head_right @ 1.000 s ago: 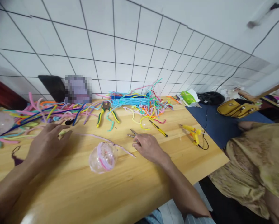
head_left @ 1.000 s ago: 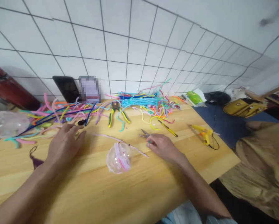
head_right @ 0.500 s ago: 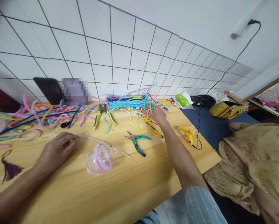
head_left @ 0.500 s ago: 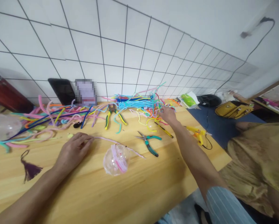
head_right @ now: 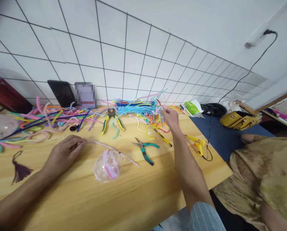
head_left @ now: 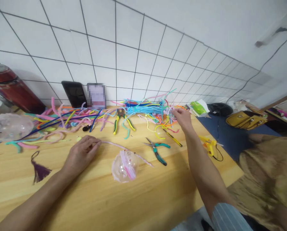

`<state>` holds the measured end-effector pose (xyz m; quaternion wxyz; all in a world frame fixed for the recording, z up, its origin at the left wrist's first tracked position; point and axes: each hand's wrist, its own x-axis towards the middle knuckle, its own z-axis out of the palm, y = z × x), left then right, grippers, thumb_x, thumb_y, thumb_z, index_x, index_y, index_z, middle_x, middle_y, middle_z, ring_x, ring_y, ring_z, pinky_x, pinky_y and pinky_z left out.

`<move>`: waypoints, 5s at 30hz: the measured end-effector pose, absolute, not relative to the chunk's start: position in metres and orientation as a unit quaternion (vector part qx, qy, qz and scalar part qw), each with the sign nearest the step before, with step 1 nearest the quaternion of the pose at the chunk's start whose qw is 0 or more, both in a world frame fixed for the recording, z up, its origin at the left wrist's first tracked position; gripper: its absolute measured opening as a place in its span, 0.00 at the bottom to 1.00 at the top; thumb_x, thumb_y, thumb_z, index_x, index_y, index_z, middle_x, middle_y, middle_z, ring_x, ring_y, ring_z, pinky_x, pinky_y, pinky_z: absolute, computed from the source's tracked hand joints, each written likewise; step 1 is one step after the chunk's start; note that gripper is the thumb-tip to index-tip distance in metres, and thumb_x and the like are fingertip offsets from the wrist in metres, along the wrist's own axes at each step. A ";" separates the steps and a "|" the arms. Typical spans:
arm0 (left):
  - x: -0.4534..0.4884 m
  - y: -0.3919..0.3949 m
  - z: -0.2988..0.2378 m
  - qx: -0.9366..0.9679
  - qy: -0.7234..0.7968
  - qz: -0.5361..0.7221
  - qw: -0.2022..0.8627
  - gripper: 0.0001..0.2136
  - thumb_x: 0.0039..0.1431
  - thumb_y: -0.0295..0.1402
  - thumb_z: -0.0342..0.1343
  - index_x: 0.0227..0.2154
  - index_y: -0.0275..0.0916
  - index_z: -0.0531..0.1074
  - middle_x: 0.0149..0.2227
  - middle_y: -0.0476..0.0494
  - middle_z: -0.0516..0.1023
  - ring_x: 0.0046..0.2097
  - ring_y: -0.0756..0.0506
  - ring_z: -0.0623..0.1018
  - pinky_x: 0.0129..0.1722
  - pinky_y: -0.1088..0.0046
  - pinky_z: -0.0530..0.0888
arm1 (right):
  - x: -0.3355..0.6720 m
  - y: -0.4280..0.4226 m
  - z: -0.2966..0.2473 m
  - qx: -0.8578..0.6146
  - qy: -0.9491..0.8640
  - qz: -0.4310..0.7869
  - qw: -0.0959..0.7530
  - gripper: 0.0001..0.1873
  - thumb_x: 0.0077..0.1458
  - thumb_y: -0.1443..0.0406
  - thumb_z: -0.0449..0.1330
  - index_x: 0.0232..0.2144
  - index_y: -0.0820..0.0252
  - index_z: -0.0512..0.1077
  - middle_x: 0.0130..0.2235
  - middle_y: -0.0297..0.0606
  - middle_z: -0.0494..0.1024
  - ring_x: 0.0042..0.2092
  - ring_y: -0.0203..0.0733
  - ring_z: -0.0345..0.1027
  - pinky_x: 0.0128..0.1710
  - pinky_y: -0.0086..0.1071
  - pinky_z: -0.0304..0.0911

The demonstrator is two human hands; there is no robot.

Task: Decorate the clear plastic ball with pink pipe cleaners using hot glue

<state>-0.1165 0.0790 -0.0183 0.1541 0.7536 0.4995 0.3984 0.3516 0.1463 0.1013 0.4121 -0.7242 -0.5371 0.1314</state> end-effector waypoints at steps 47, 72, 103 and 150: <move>-0.102 0.159 0.031 0.845 0.486 0.209 0.073 0.15 0.75 0.45 0.55 0.52 0.51 0.86 0.55 0.45 0.88 0.54 0.38 0.87 0.50 0.65 0.79 | 0.285 0.103 0.110 -0.558 -0.761 0.254 0.211 0.14 0.59 0.56 0.60 0.33 0.55 0.83 0.29 0.33 0.85 0.30 0.40 0.77 0.33 0.31 0.67; -0.118 0.166 0.027 0.849 0.461 0.232 0.115 0.24 0.75 0.50 0.46 0.46 0.44 0.85 0.54 0.40 0.88 0.55 0.35 0.86 0.55 0.61 0.79 | 0.310 0.107 0.118 -0.565 -0.736 0.285 0.242 0.18 0.58 0.55 0.61 0.45 0.56 0.83 0.27 0.34 0.82 0.29 0.40 0.76 0.34 0.33 0.72; -0.072 0.106 0.090 0.887 0.334 0.308 0.080 0.22 0.79 0.46 0.46 0.46 0.48 0.86 0.46 0.44 0.90 0.47 0.41 0.88 0.52 0.64 0.83 | 0.228 0.072 0.114 -0.437 -0.846 0.100 0.289 0.19 0.75 0.54 0.55 0.41 0.53 0.84 0.33 0.35 0.85 0.34 0.40 0.76 0.39 0.32 0.65; -0.124 0.126 0.001 0.803 0.541 0.248 -0.027 0.21 0.77 0.45 0.46 0.45 0.41 0.83 0.40 0.39 0.84 0.45 0.37 0.80 0.49 0.60 0.76 | 0.302 0.162 0.041 -0.744 -0.661 0.024 0.095 0.15 0.68 0.62 0.58 0.46 0.54 0.85 0.49 0.43 0.88 0.50 0.48 0.80 0.47 0.34 0.67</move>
